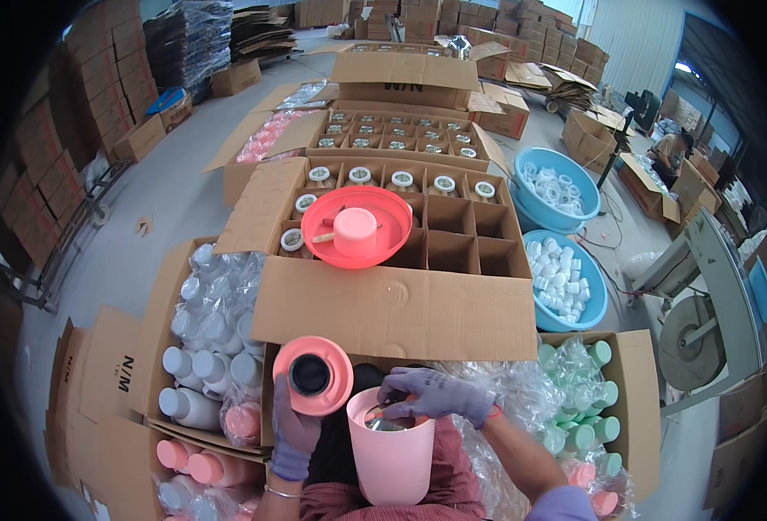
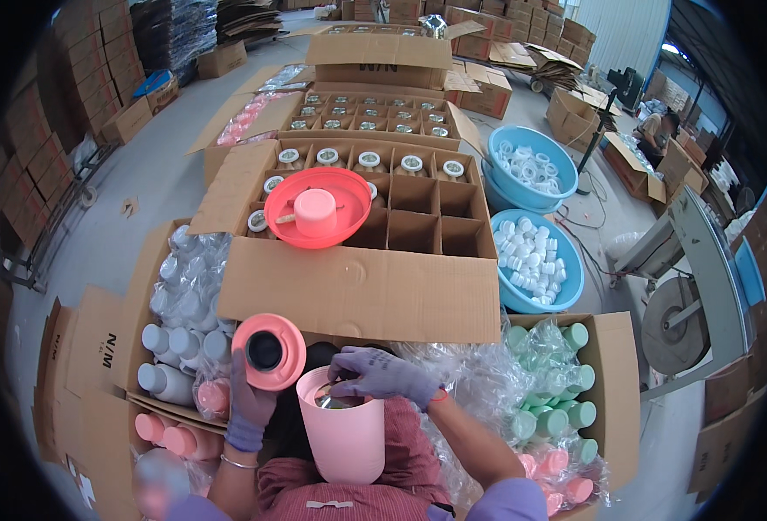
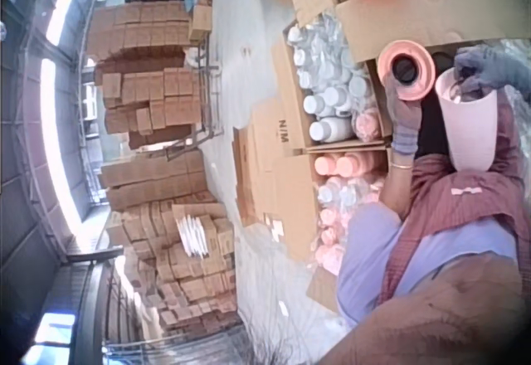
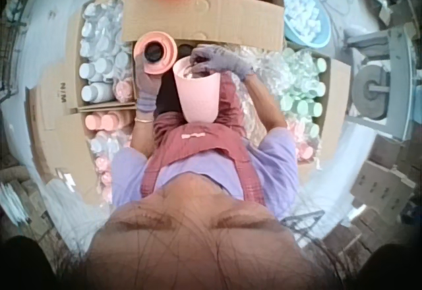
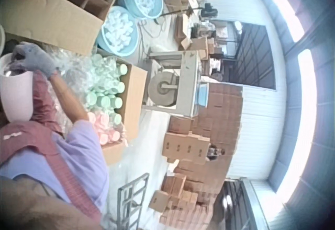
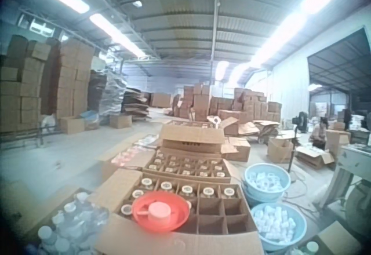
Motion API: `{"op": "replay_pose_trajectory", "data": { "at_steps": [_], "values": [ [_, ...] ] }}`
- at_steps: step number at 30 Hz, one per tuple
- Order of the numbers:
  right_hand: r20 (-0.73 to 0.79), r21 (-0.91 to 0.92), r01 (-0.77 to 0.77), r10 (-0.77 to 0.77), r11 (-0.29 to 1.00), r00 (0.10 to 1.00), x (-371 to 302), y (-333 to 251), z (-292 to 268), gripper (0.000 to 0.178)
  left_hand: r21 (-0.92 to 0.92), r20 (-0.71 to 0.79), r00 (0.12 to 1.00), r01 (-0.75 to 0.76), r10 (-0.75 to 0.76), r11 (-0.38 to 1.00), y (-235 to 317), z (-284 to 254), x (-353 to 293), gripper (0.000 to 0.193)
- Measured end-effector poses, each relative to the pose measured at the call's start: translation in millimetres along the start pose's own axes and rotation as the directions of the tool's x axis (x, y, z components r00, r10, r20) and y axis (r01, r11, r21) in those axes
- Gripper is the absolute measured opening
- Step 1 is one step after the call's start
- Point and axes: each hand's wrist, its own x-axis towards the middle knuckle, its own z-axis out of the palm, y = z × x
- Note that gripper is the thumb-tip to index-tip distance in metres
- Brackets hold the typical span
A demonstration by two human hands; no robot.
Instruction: The person assembles thermos bottles by inserting a metal inner liner into the plastic body, screwing on the lid, and wrapping each unit in plastic. They handle pink and white bottles, repeatedly performing the same sequence of actions.
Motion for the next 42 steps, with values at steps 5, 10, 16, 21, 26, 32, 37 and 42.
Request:
{"op": "replay_pose_trajectory", "data": {
  "at_steps": [5,10,16,21,26,32,37,42],
  "values": [
    [-0.265,0.076,-0.070,0.088,0.995,0.960,-2,1,14,0.031,-0.270,0.118,0.940,0.341,-0.321,0.900,43,6,35,0.038],
    [-0.598,0.666,0.207,0.347,0.716,0.723,-22,42,49,0.031,-0.186,0.624,0.775,0.020,0.102,0.982,70,5,48,0.054],
    [-0.668,0.371,0.304,0.024,0.877,0.744,-23,31,62,0.031,-0.160,0.679,0.631,-0.371,0.375,0.915,75,21,65,0.038],
    [-0.686,0.313,0.242,0.043,0.918,0.726,-26,19,64,0.033,-0.145,0.674,0.630,-0.398,0.385,0.906,77,19,57,0.035],
    [-0.685,0.272,0.232,0.019,0.934,0.728,-23,20,66,0.035,-0.203,0.625,0.668,-0.359,0.403,0.911,72,22,53,0.036],
    [-0.507,0.615,0.415,-0.067,0.670,0.859,-5,44,67,0.039,0.124,0.613,0.698,-0.547,0.369,0.828,108,21,20,0.036],
    [-0.458,0.500,0.357,-0.109,0.789,0.883,-10,52,60,0.042,0.071,0.591,0.720,-0.495,0.363,0.866,101,31,23,0.034],
    [-0.387,-0.302,0.368,-0.466,0.879,0.795,-86,-23,39,0.046,-0.350,0.609,0.790,0.337,-0.061,0.874,28,51,30,0.039]
  ]
}}
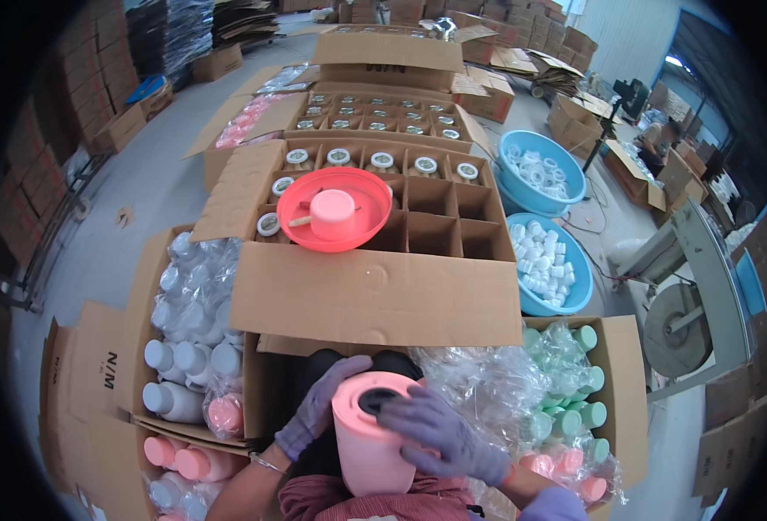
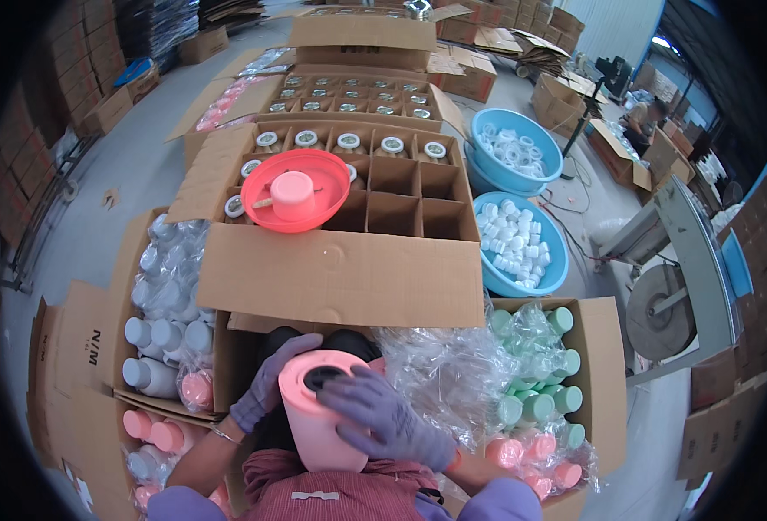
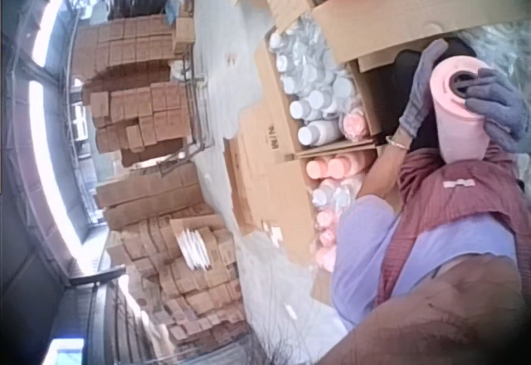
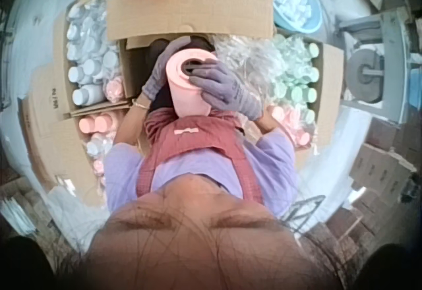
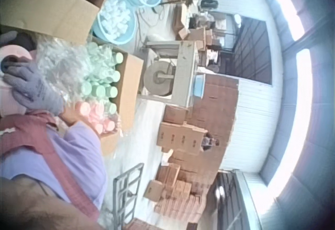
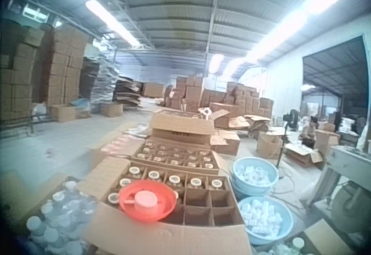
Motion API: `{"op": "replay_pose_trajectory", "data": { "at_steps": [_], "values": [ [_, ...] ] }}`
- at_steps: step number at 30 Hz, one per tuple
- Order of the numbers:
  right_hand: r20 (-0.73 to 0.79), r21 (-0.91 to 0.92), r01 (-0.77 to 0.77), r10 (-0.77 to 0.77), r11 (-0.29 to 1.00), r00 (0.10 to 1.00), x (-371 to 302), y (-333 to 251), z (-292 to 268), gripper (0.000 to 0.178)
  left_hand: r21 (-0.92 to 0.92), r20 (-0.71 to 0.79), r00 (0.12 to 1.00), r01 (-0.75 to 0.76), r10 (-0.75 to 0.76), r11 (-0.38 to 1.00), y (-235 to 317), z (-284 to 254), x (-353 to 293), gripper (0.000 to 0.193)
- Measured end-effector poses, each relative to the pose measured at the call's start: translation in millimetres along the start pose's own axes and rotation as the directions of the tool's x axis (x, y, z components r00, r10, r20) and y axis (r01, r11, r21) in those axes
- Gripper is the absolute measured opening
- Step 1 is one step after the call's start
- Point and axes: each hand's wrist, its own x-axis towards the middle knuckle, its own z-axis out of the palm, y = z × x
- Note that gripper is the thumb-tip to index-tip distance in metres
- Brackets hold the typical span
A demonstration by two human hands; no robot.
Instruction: The person assembles thermos bottles by inserting a metal inner liner into the plastic body, screwing on the lid, and wrapping each unit in plastic. They handle pink and white bottles, repeatedly performing the same sequence of actions.
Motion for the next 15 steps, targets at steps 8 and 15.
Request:
{"op": "replay_pose_trajectory", "data": {
  "at_steps": [8,15],
  "values": [
    [-0.075,-0.017,-0.668,0.665,0.744,0.743,-67,-53,-45,0.060,0.348,0.387,0.920,-0.211,0.065,0.914,6,54,-33,0.038],
    [-0.055,0.374,-0.794,0.866,0.480,0.498,-109,11,-31,0.045,0.008,-0.018,0.988,0.152,-0.152,0.988,-12,69,-109,0.067]
  ]
}}
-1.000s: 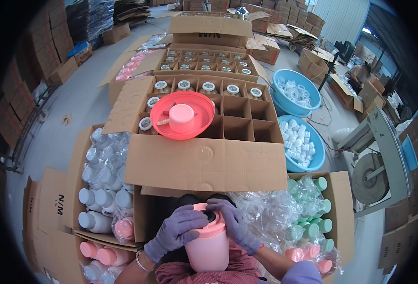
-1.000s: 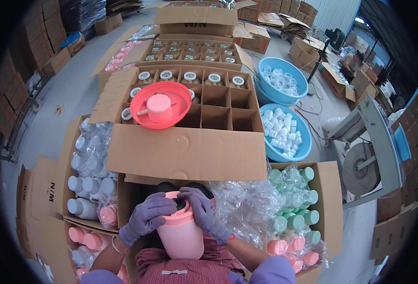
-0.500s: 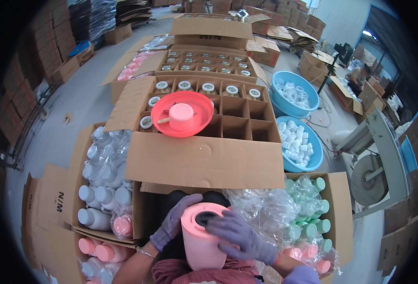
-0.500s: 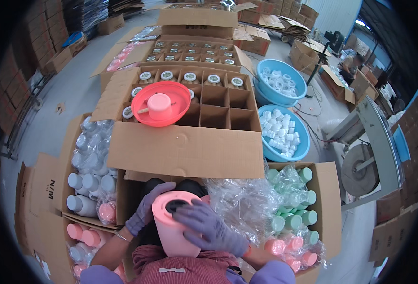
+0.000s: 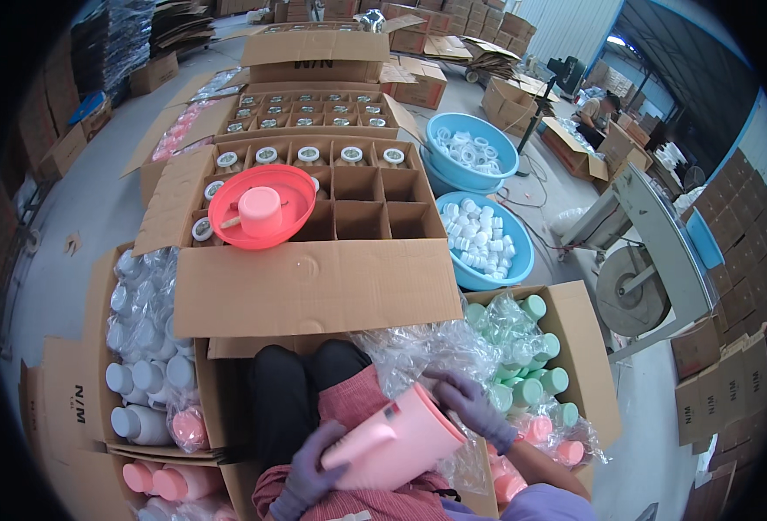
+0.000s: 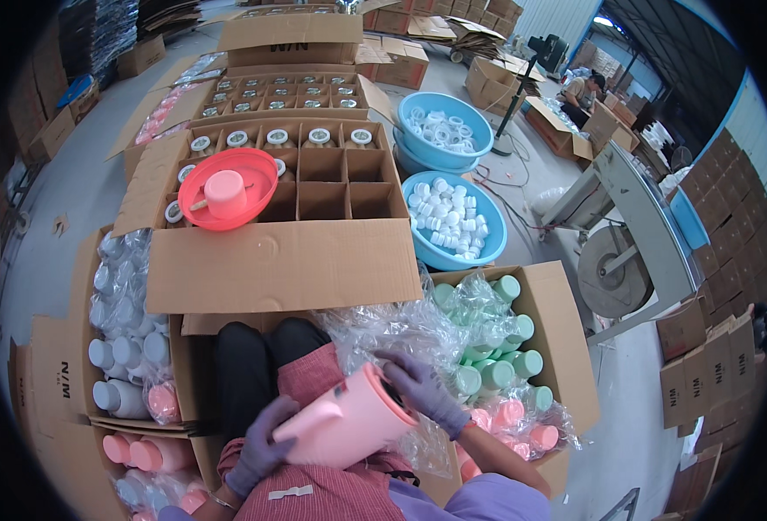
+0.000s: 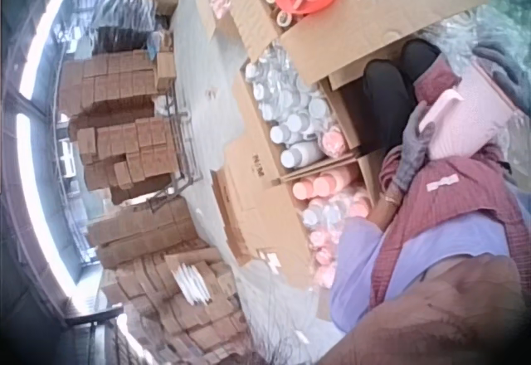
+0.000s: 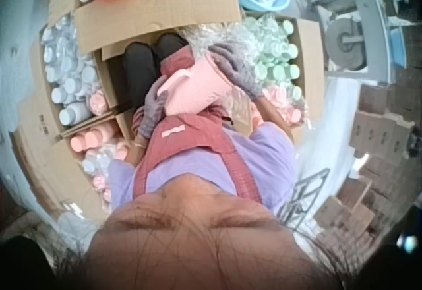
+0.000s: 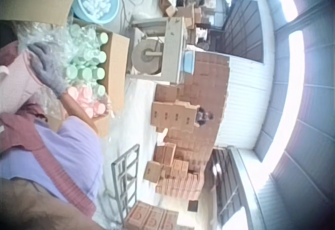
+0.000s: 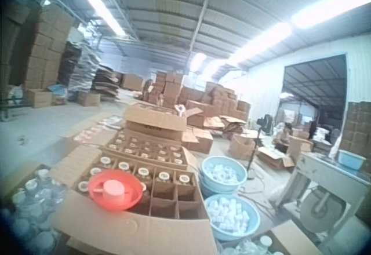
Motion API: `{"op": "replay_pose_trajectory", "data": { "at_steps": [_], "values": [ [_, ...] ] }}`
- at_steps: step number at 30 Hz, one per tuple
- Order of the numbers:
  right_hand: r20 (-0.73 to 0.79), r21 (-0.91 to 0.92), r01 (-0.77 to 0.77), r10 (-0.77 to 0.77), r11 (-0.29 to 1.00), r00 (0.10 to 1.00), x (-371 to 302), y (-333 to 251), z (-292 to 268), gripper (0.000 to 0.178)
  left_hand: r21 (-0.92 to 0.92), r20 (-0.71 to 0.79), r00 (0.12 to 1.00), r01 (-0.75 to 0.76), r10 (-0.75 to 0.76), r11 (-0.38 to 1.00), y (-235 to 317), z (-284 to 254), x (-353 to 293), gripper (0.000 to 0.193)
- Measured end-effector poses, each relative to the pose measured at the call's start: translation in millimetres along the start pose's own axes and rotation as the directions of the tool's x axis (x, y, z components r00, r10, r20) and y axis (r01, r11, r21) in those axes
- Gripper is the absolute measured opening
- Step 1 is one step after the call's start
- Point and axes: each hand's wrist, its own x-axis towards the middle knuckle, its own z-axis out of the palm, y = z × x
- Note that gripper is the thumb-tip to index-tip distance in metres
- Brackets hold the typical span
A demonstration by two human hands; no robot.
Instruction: The person assembles thermos bottles by inserting a metal inner liner into the plastic body, screwing on the lid, and wrapping each unit in plastic. They handle pink and white bottles, repeatedly performing the same sequence of actions.
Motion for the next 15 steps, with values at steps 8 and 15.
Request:
{"op": "replay_pose_trajectory", "data": {
  "at_steps": [8,15],
  "values": [
    [0.135,0.600,-0.184,0.128,0.778,0.982,19,21,21,0.061,0.563,0.230,0.882,-0.465,0.410,0.684,60,13,45,0.032],
    [0.188,0.236,0.389,-0.435,0.891,0.881,14,-38,-2,0.062,0.262,0.045,0.999,-0.003,-0.010,0.965,64,-10,62,0.027]
  ]
}}
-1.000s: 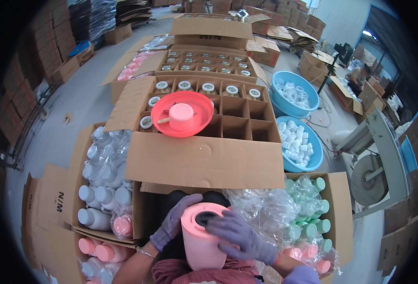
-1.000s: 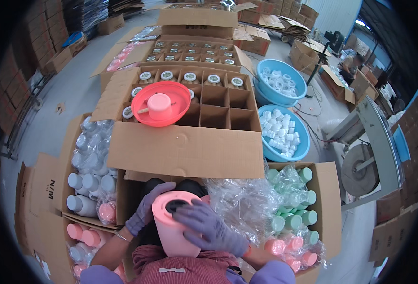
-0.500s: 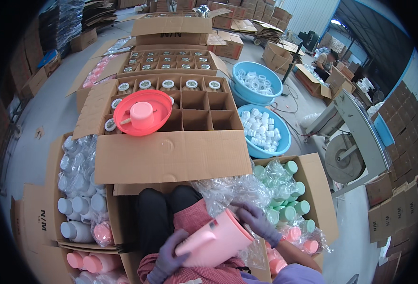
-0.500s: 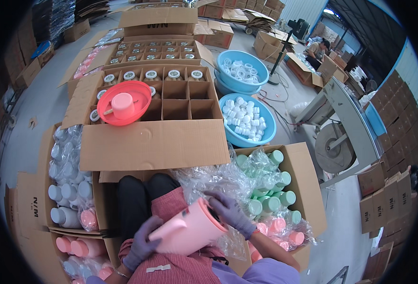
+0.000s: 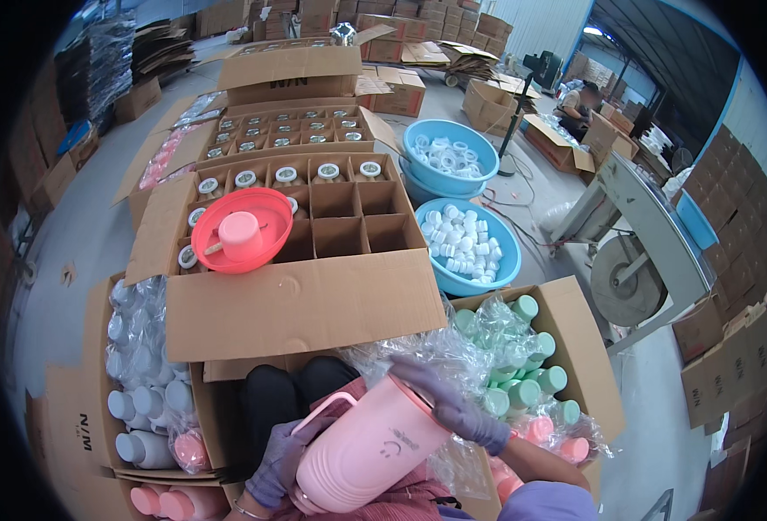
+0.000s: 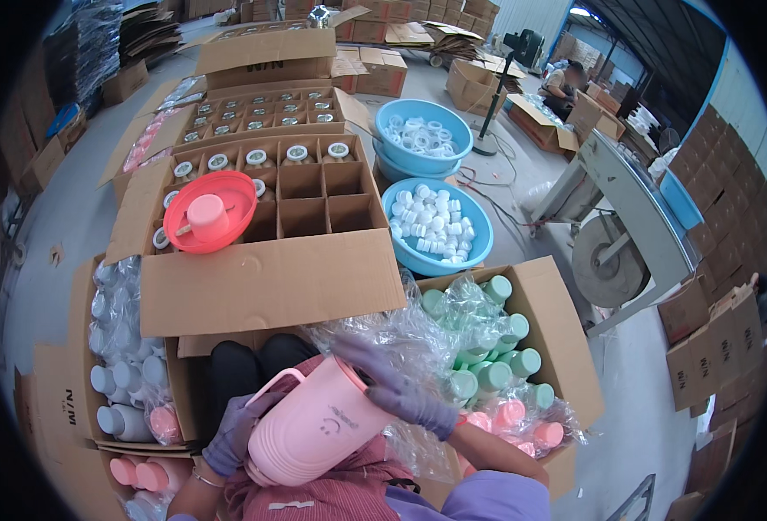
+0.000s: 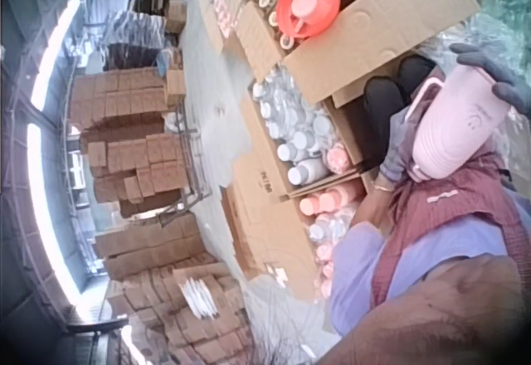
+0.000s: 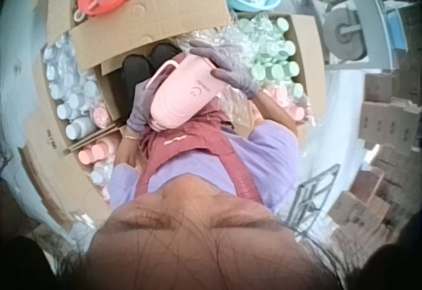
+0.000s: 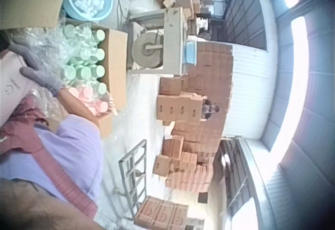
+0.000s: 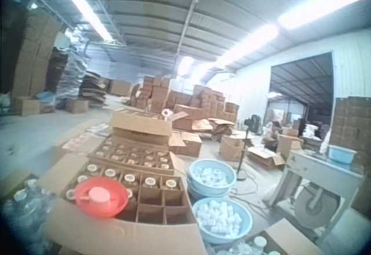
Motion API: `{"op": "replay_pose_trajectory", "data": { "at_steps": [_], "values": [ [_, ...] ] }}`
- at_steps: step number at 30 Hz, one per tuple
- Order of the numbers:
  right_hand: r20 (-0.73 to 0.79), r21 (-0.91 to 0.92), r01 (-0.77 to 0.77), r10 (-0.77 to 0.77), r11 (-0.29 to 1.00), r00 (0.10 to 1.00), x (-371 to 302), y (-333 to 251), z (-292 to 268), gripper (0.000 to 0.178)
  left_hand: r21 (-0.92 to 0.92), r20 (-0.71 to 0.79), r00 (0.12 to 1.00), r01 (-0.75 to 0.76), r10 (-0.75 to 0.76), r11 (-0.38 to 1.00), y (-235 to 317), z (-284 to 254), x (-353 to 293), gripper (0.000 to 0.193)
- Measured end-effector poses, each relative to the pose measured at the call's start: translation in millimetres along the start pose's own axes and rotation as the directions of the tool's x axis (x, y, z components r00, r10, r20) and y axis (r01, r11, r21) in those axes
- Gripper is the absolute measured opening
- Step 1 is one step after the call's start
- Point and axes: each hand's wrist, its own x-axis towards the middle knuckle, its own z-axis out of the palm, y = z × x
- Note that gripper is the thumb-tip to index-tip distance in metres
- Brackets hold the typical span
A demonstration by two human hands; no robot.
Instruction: The person assembles thermos bottles by inserting a metal inner liner into the plastic body, screwing on the lid, and wrapping each unit in plastic. They handle pink and white bottles, repeatedly performing the same sequence of actions.
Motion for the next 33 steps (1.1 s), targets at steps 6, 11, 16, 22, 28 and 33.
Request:
{"op": "replay_pose_trajectory", "data": {
  "at_steps": [6,11,16,22,28,33],
  "values": [
    [-0.171,0.340,-0.158,0.226,0.927,0.959,4,40,4,0.052,0.281,-0.133,0.905,-0.356,0.404,0.891,5,13,18,0.022],
    [0.013,-0.122,-0.071,0.073,0.990,0.997,49,28,-14,0.053,-0.142,-0.481,0.876,-0.104,0.023,0.984,-43,28,-20,0.027],
    [0.204,-0.249,0.170,-0.120,0.954,0.972,71,66,15,0.054,0.318,-0.392,0.899,-0.068,0.197,0.946,-34,-15,-35,0.060],
    [0.237,-0.220,0.222,-0.169,0.950,0.957,107,30,69,0.083,0.625,0.186,0.978,-0.190,0.092,0.757,45,-69,54,0.028],
    [0.613,-0.392,0.720,-0.421,0.572,0.669,175,44,42,0.120,0.580,0.373,0.914,-0.366,0.163,0.728,29,-52,82,0.028],
    [0.429,-0.464,0.521,-0.333,0.717,0.840,146,25,97,0.104,-0.053,0.500,0.766,-0.439,0.404,0.897,-21,-84,87,0.037]
  ]
}}
